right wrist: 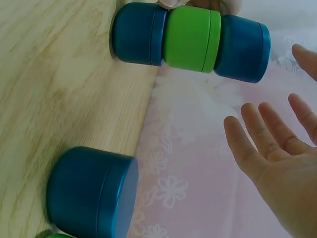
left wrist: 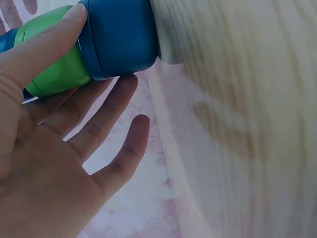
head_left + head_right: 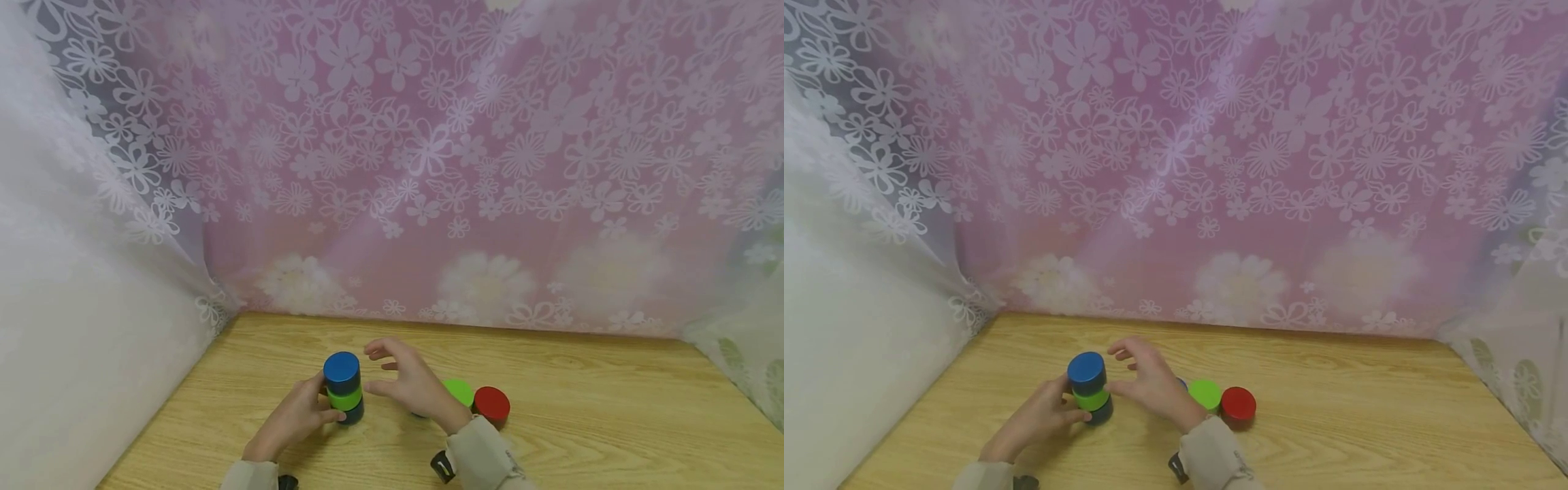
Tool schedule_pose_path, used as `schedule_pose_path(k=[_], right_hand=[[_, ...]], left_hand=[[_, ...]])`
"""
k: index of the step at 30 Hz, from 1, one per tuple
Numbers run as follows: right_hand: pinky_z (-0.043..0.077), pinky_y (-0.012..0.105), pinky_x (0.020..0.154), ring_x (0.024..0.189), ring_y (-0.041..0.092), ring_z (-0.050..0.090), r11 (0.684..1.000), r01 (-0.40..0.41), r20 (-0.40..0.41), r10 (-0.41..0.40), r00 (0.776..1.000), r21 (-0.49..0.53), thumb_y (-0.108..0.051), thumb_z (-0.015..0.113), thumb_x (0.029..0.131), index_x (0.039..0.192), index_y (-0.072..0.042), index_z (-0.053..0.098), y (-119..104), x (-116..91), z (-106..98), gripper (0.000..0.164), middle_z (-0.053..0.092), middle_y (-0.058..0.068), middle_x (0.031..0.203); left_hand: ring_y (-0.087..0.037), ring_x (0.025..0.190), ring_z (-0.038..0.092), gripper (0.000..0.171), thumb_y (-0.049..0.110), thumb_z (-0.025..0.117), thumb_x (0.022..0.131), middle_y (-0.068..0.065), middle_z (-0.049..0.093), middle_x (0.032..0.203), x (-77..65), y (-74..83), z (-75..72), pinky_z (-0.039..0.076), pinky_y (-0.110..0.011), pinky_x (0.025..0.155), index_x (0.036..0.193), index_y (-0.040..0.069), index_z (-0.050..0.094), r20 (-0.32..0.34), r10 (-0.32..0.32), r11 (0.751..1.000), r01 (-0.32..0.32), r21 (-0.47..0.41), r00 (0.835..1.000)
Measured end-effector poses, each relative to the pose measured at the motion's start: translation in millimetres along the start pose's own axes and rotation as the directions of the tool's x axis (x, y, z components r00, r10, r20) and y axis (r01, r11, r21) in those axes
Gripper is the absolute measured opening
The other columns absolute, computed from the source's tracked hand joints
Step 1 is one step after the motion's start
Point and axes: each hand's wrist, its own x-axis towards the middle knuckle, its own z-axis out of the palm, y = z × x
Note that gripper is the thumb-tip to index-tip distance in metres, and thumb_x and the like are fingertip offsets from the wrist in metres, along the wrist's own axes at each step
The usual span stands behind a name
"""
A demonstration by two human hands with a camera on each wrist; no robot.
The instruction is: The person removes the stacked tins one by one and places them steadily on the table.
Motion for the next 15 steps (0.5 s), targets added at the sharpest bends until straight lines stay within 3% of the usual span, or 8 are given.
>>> schedule_pose_path(k=[15], right_hand=[[0.051,0.054,0.099,0.120,0.037,0.055,1.000,-0.006,0.004,0.006,1.000,0.026,0.002,0.078,0.086,0.128,0.001,0.058,-2.2,5.6,15.5,0.046,0.058,0.015,0.128]], left_hand=[[-0.038,0.104,0.066,0.058,0.006,0.084,0.083,-0.016,0.068,0.117,-0.4,0.2,-1.5,0.053,-0.060,0.088,0.133,-0.002,0.056,0.010,-0.016,1.000,0.016,-0.016,1.000]])
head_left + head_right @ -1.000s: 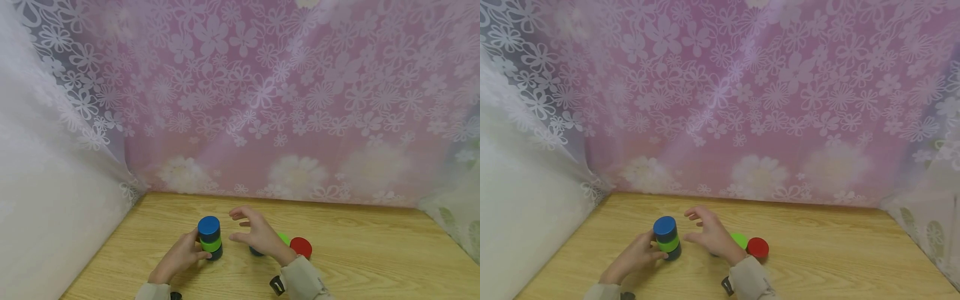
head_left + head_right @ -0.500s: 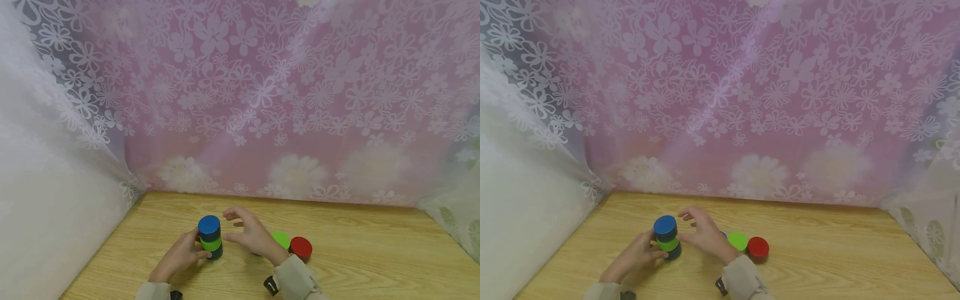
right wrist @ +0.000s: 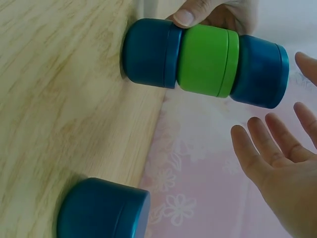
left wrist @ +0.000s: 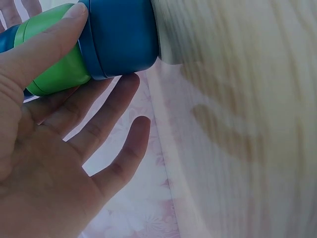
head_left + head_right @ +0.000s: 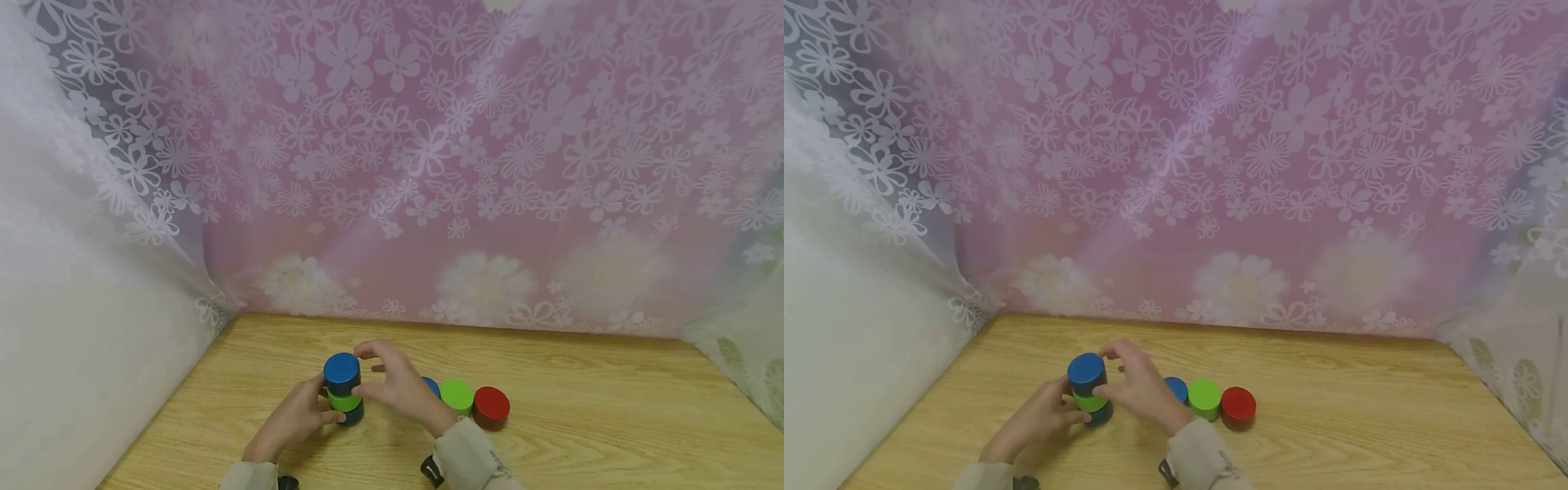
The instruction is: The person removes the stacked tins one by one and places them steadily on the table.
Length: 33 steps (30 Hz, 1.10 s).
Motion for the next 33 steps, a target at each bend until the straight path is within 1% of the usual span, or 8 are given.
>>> schedule_pose_path(k=[7,11,17,27,33], right_hand=[[0.050,0.055,0.099,0.123,0.036,0.053,1.000,-0.002,-0.009,0.002,1.000,-0.008,0.003,0.079,0.086,0.129,0.000,0.057,0.5,1.5,3.5,0.049,0.056,0.019,0.133],[0.050,0.053,0.101,0.125,0.034,0.053,1.000,0.012,-0.015,-0.012,1.000,0.017,0.003,0.079,0.086,0.132,0.000,0.057,1.3,2.0,5.4,0.052,0.055,0.018,0.136],[0.048,0.053,0.103,0.129,0.034,0.051,0.998,0.034,-0.016,-0.033,0.999,0.061,0.002,0.079,0.086,0.136,0.000,0.055,3.2,2.9,8.4,0.056,0.054,0.016,0.140],[0.048,0.054,0.102,0.130,0.035,0.051,0.997,0.037,-0.017,-0.036,0.999,0.067,0.001,0.079,0.087,0.136,-0.001,0.058,6.2,6.1,13.1,0.053,0.052,0.016,0.143],[0.046,0.053,0.106,0.136,0.036,0.046,0.993,0.052,-0.003,-0.052,0.999,0.110,0.001,0.077,0.089,0.142,-0.005,0.056,7.7,7.1,14.3,0.057,0.049,0.015,0.147]], left_hand=[[-0.038,0.104,0.066,0.057,0.005,0.084,0.084,-0.016,0.068,0.117,0.6,-0.3,0.7,0.053,-0.060,0.088,0.133,-0.002,0.056,0.006,-0.001,1.000,0.001,0.001,1.000],[-0.038,0.105,0.066,0.056,0.005,0.083,0.084,-0.016,0.068,0.117,0.4,-0.5,0.6,0.053,-0.061,0.089,0.132,-0.002,0.057,0.009,-0.004,1.000,0.004,-0.002,1.000],[-0.039,0.104,0.066,0.055,0.005,0.084,0.083,-0.017,0.069,0.117,-0.9,-1.5,0.2,0.053,-0.061,0.088,0.130,-0.002,0.057,0.001,0.021,1.000,-0.021,0.014,1.000],[-0.038,0.102,0.067,0.057,0.007,0.084,0.084,-0.016,0.069,0.116,-1.5,-2.1,0.5,0.055,-0.058,0.087,0.133,-0.003,0.056,0.002,0.037,0.999,-0.037,0.019,0.999],[-0.037,0.102,0.067,0.057,0.007,0.084,0.084,-0.016,0.069,0.116,-0.6,-2.3,0.7,0.055,-0.058,0.086,0.133,-0.003,0.056,0.002,0.040,0.999,-0.040,0.020,0.999]])
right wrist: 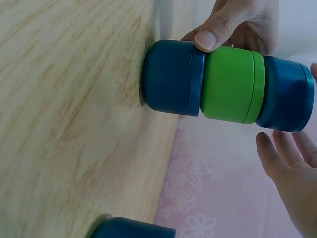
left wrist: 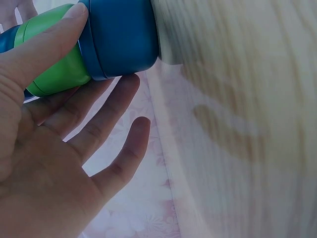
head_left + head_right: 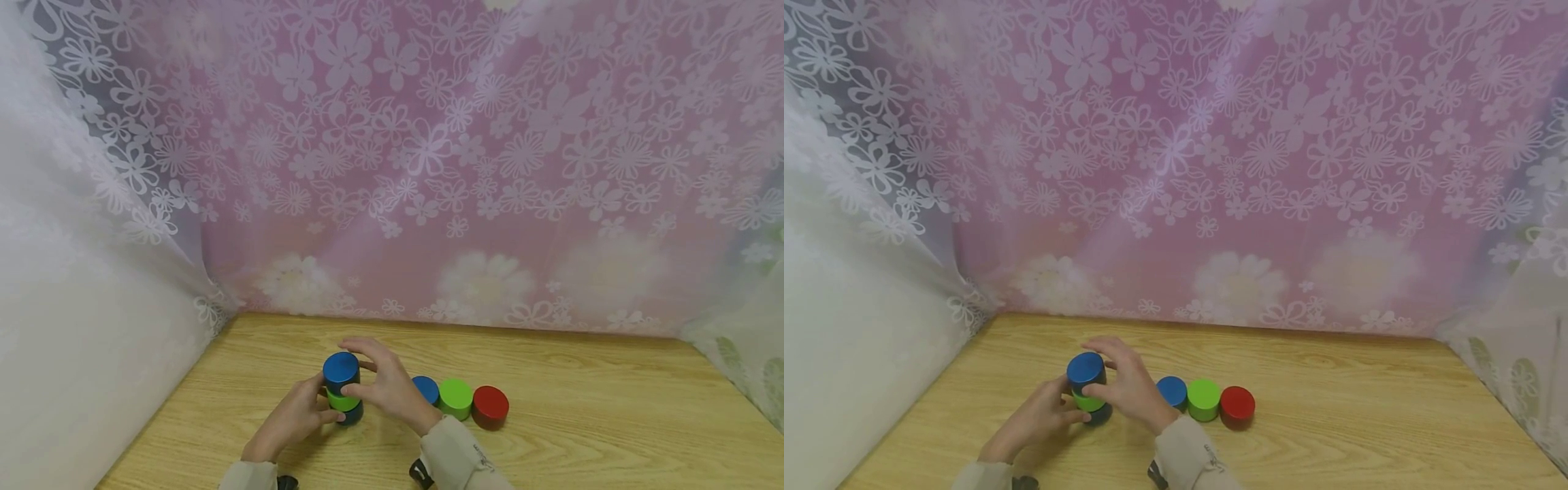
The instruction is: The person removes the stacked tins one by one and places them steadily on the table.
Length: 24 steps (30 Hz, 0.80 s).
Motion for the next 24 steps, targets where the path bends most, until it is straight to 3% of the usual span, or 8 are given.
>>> schedule_pose_path(k=[10,24], right_hand=[[0.043,0.052,0.109,0.139,0.035,0.043,0.999,-0.004,-0.005,0.005,1.000,0.040,0.003,0.076,0.089,0.137,-0.005,0.061,3.4,3.8,3.7,0.052,0.048,0.015,0.150],[0.048,0.055,0.103,0.133,0.034,0.050,0.999,-0.043,-0.010,0.043,0.999,-0.007,0.004,0.078,0.087,0.132,-0.005,0.064,8.4,7.1,8.7,0.048,0.052,0.012,0.145]], left_hand=[[-0.037,0.102,0.066,0.059,0.008,0.084,0.084,-0.014,0.069,0.117,-0.1,1.2,-1.1,0.055,-0.057,0.086,0.135,-0.003,0.055,0.008,0.000,1.000,0.000,0.001,1.000],[-0.037,0.102,0.066,0.067,0.010,0.084,0.084,-0.014,0.067,0.118,-0.2,-0.4,-1.4,0.056,-0.055,0.085,0.141,-0.004,0.050,0.018,-0.009,1.000,0.009,0.003,1.000]])
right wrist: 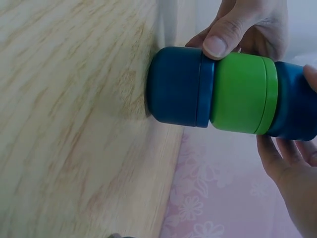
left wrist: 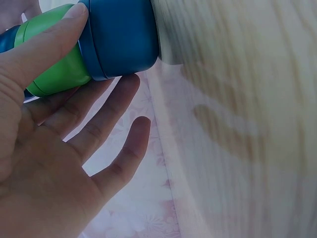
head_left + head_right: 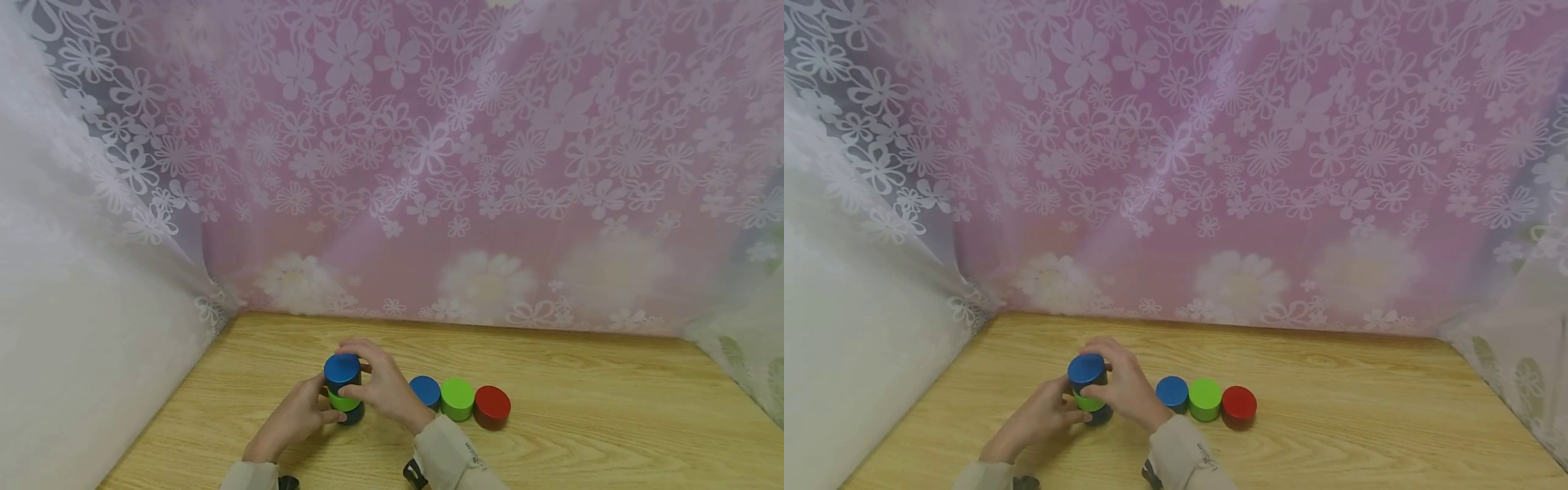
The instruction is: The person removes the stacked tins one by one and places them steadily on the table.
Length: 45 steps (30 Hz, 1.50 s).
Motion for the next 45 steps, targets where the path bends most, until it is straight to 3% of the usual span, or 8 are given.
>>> schedule_pose_path(k=[14,22,33,45], right_hand=[[0.051,0.049,0.099,0.130,0.036,0.052,0.999,0.021,-0.003,-0.021,1.000,-0.031,-0.002,0.077,0.090,0.109,-0.004,0.071,-7.9,-4.2,-3.7,0.021,0.055,0.011,0.140],[0.051,0.051,0.100,0.130,0.034,0.052,0.999,0.019,-0.007,-0.020,1.000,-0.031,-0.004,0.078,0.090,0.108,-0.004,0.071,-8.8,-7.6,-7.8,0.019,0.055,0.011,0.140],[0.050,0.053,0.100,0.127,0.035,0.054,0.998,0.055,-0.003,-0.056,0.998,-0.042,-0.001,0.078,0.089,0.107,-0.003,0.071,-8.1,-11.9,-13.9,0.019,0.056,0.012,0.137],[0.052,0.046,0.100,0.125,0.036,0.057,0.992,0.091,-0.005,-0.091,0.996,-0.082,-0.001,0.079,0.088,0.107,-0.002,0.071,-3.8,-17.4,-21.6,0.021,0.057,0.015,0.136]], left_hand=[[-0.033,0.101,0.067,0.064,0.009,0.082,0.087,-0.007,0.069,0.114,-0.5,-0.5,0.3,0.057,-0.051,0.083,0.142,0.000,0.051,0.005,0.016,1.000,-0.016,-0.019,1.000],[-0.034,0.102,0.066,0.055,0.010,0.082,0.087,-0.006,0.069,0.114,0.2,-0.5,0.7,0.057,-0.051,0.083,0.134,0.003,0.056,0.000,0.005,1.000,-0.005,-0.019,1.000],[-0.033,0.104,0.066,0.061,0.012,0.083,0.086,-0.008,0.068,0.118,0.1,0.2,0.7,0.055,-0.055,0.088,0.138,0.001,0.053,0.002,-0.008,1.000,0.008,-0.010,1.000],[-0.031,0.103,0.067,0.063,0.012,0.084,0.085,-0.010,0.067,0.118,1.3,-0.9,1.9,0.056,-0.052,0.087,0.137,-0.002,0.053,-0.010,-0.008,1.000,0.008,0.016,1.000]])
